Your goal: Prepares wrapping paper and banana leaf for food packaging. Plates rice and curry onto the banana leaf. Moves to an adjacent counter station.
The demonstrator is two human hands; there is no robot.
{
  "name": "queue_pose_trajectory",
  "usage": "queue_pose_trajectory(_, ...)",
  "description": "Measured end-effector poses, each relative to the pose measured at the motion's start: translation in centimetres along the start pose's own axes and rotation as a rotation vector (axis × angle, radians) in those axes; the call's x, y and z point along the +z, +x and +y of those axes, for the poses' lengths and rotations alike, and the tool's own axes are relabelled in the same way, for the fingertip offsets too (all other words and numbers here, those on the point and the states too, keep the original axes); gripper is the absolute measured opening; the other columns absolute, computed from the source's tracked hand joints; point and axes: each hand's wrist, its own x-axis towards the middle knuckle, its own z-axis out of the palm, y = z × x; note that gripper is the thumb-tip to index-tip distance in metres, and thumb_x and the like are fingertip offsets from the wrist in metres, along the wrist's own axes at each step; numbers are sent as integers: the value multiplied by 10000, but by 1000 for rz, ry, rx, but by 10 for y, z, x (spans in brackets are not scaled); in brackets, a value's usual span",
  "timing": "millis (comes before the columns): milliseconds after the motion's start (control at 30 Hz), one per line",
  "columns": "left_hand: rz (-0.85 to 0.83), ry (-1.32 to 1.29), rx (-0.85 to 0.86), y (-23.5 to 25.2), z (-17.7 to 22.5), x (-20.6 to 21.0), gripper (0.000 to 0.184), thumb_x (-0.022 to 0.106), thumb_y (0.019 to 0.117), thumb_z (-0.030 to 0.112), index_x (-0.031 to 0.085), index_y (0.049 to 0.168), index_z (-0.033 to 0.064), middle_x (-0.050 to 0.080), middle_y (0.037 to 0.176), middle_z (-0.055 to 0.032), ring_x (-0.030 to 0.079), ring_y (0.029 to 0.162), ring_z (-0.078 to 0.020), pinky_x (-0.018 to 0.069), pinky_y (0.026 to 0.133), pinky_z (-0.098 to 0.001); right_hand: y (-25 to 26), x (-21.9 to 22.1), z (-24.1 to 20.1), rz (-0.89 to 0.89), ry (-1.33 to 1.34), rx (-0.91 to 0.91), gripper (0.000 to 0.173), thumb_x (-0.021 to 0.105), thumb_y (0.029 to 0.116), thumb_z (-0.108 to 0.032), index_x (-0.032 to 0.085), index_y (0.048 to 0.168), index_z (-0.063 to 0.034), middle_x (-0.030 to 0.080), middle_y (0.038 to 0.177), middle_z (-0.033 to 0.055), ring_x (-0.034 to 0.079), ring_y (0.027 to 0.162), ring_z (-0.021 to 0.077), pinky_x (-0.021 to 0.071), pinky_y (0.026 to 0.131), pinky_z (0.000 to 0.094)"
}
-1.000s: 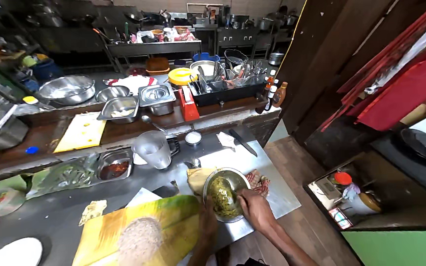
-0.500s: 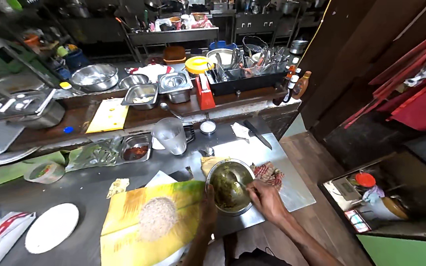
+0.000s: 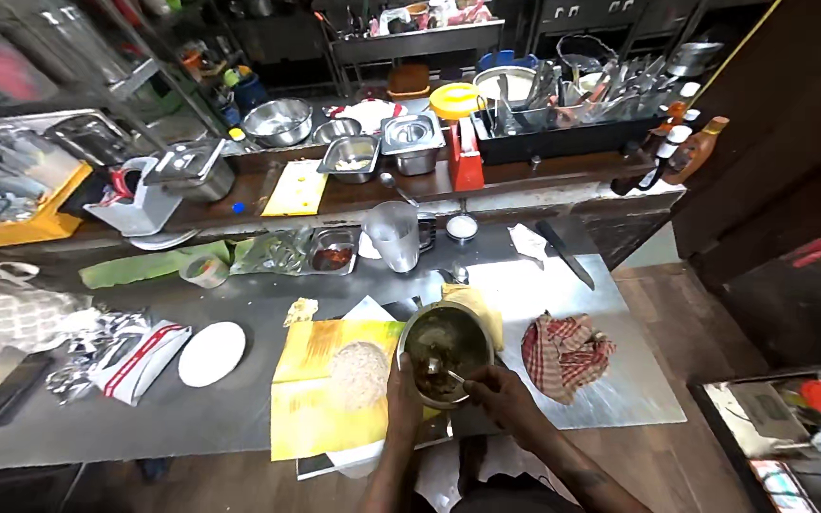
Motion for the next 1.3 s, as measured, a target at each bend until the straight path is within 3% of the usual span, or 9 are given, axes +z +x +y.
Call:
queue_pose_trajectory(233,303,-83,-58,-19,-11,-70,529,264,1127,317,374,1536,-1,504,1494,-165,537,1334,-181,457,1126,-389,15,19,-16,-57,-82,-8,256,673,985,-291,712,1130,-83,714,881,22,632,662,110,520,568,273)
queue_pose_trajectory(433,635,-69,-117,-58,2,-146,533,267,1128,379,428,1496,29,598,1369,-145,626,1203,-173,540,1017,-394,34,34,-15,-35,-124,-50,260,661,993,-286,695,1120,-62,715,886,52,649,639,144,549,553,308)
queue_pose_trajectory(567,816,-59,-98,-92,2,-196,547,261,1122,410,405,1510,52,568,1392,-122,599,1213,-146,531,1013,-398,62,55,24,51,-457,-225,295,625,995,-381,701,1134,-133,727,940,-3,698,806,115,610,748,353)
queue_pose_trajectory(700,881,-63,-98,-113,-7,-229,569,227,1117,440,334,1555,92,512,1458,-114,557,1270,-146,507,1040,-407,77,90,39,-88,-864,-241,371,481,1054,-320,660,1243,-56,697,1136,135,696,1025,261,571,924,451)
queue_pose_trajectory(833,887,-87,-108,-120,-15,-236,588,222,1109,474,313,1570,120,503,1478,-105,559,1280,-156,519,1028,-417,81,101,49,-75,-990,-251,377,448,1063,-295,644,1290,-67,685,1191,149,701,1033,291,578,901,460)
queue_pose_trajectory(967,881,-111,-161,-121,-17,-226,589,234,1107,478,292,1583,136,473,1503,-115,539,1307,-182,511,1038,-446,78,91,71,91,-1016,-518,281,512,1022,-283,710,1129,-116,712,1032,94,722,816,237,615,678,424)
queue_pose_trajectory(1100,862,-139,-192,-106,-16,-213,584,252,1108,485,335,1569,136,505,1476,-122,563,1283,-200,523,1022,-469,78,84,65,98,-919,-562,259,522,1028,-284,709,1073,-109,698,954,73,705,780,207,608,667,394)
queue_pose_trajectory(1200,839,-146,-217,-95,-13,-196,551,290,1110,476,423,1511,123,577,1386,-123,626,1185,-205,567,942,-462,74,76,63,98,-694,-407,297,585,1009,-346,722,1096,-97,725,938,42,700,822,159,604,769,378)
queue_pose_trajectory(1300,734,-144,-177,-72,-9,-173,525,287,1121,418,450,1487,79,606,1348,-129,638,1168,-193,567,956,-435,63,66,39,153,-507,-613,235,643,996,-349,727,1069,-142,720,891,-46,676,749,48,608,681,275)
